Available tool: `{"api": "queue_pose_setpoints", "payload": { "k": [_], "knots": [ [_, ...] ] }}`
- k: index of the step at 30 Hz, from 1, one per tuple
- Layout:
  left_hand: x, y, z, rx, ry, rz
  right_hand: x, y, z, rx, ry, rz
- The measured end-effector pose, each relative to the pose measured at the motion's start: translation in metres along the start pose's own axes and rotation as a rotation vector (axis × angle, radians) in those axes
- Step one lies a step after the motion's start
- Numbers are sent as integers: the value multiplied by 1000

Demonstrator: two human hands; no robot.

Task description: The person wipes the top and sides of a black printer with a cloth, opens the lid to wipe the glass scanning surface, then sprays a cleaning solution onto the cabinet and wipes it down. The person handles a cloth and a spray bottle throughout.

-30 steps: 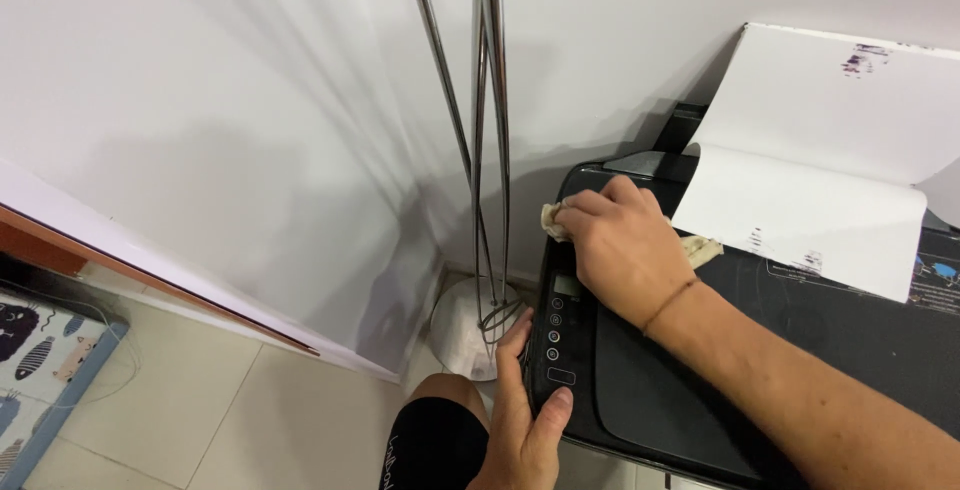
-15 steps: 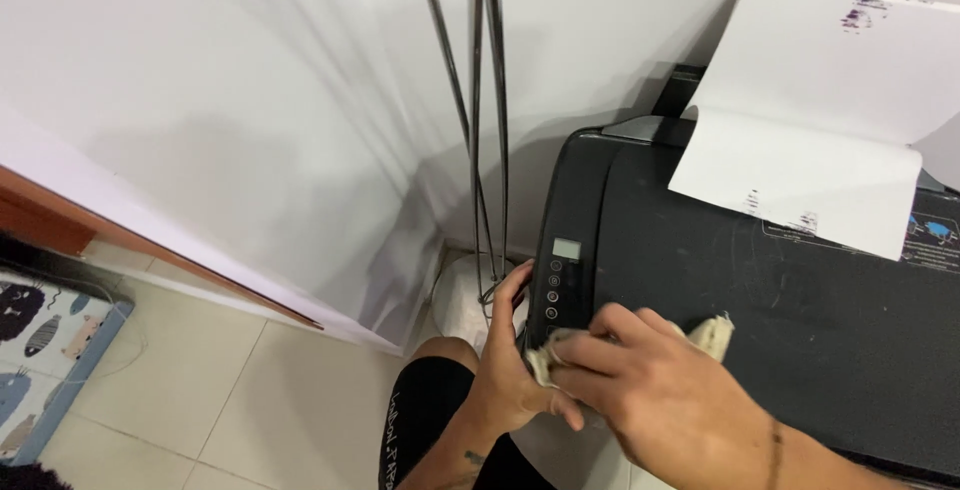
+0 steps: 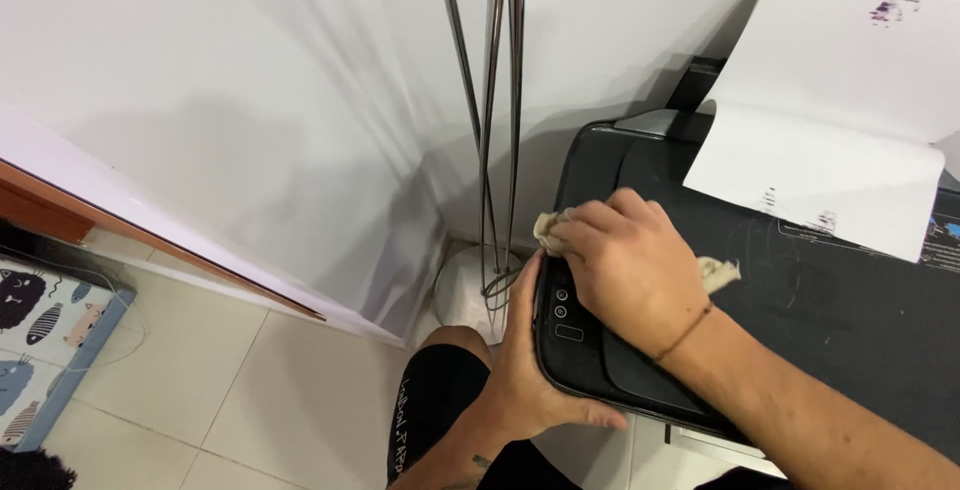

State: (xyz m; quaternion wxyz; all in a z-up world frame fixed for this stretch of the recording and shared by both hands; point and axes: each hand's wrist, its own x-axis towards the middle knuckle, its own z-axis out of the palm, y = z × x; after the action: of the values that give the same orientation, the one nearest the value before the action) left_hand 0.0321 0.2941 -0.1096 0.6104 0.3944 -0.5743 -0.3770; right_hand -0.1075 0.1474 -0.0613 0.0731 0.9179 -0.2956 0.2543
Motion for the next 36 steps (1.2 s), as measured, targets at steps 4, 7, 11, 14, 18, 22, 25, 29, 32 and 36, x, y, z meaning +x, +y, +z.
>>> {"api": "queue_pose_setpoints", "payload": {
  "k": [4, 7, 11, 14, 18, 22, 25, 29, 32, 36],
  "knots": [
    [-4, -6, 0, 39, 17, -18, -8, -24, -30, 41, -67, -29],
    [-7, -12, 0, 40, 17, -69, -38, -53, -65, 268, -176, -36],
    [-5, -2, -3, 15, 16, -184, -64, -48, -78, 317, -367, -216],
    [-9, -7, -3, 121, -7, -175, -56, -42, -76, 374, -356, -200],
    [-13, -26, -1, 204, 14, -62, -31, -31, -55, 269, -303, -78],
    [-9, -32, -2, 219, 20, 108, 8, 5, -26, 120, -170, -27],
    [-9, -21, -7, 245, -57, -98, 36, 36, -4, 47, -168, 47],
    [-9, -18, -6, 257, -33, -33, 58, 91, 53, -317, -135, 185],
    [-6, -22, -7, 275, -5, 57, 56, 94, 71, -407, -5, 200],
    [-7, -27, -4, 250, 21, 109, 44, 50, 31, -276, -223, 220]
  ]
}}
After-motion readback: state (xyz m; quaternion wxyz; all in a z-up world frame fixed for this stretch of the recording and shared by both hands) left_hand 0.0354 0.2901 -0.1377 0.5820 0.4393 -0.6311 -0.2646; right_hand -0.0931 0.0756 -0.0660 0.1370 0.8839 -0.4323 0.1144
